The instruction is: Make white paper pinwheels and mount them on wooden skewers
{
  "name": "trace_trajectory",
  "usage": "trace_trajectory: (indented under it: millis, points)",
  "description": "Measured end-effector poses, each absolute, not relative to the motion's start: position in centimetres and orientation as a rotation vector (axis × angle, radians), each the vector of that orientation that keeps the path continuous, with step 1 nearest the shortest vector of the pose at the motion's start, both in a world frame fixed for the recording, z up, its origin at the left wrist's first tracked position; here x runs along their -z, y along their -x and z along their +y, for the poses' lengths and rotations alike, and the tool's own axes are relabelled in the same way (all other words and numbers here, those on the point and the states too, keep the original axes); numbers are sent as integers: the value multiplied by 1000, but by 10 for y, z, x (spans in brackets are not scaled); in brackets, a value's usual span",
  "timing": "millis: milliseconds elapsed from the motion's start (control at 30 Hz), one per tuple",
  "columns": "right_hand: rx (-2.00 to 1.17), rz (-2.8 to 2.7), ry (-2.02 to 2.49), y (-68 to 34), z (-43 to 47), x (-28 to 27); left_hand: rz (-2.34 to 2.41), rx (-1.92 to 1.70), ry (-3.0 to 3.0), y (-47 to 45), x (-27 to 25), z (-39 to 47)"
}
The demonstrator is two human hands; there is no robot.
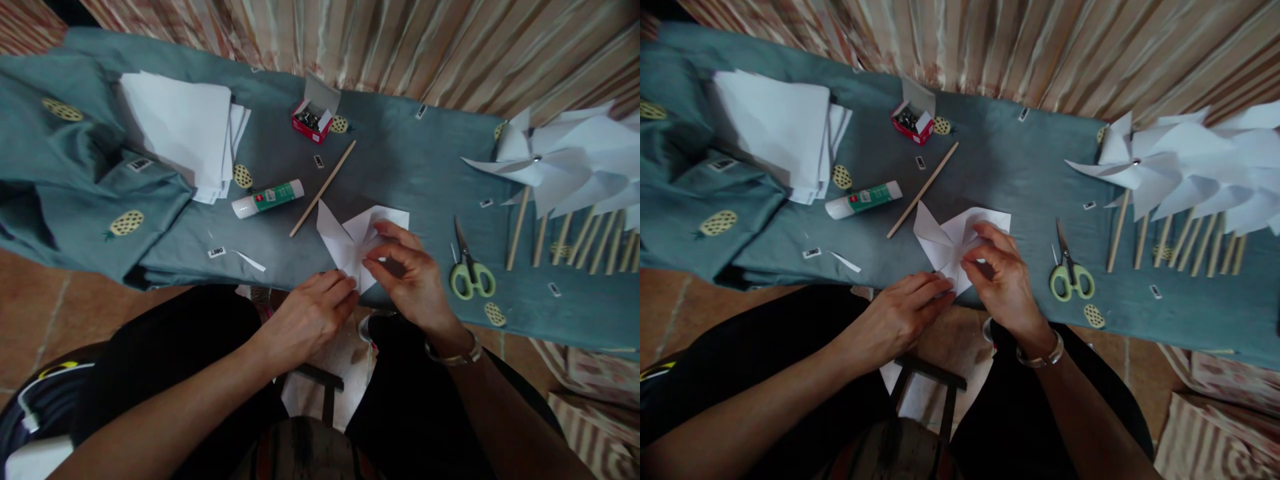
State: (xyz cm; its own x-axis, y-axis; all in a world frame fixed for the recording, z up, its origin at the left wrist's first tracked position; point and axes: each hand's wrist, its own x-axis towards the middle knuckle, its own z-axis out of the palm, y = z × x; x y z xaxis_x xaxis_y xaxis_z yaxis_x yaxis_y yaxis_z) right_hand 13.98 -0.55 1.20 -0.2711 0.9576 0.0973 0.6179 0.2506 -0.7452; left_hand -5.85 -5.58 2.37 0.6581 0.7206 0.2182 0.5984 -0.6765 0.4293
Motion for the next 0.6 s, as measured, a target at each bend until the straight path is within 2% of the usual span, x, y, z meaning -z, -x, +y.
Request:
trace_trajectory:
  millis: [600]
  points:
    - [-777, -1938, 1462, -132, -4, -14, 1010, -640, -2540, 62, -19, -57]
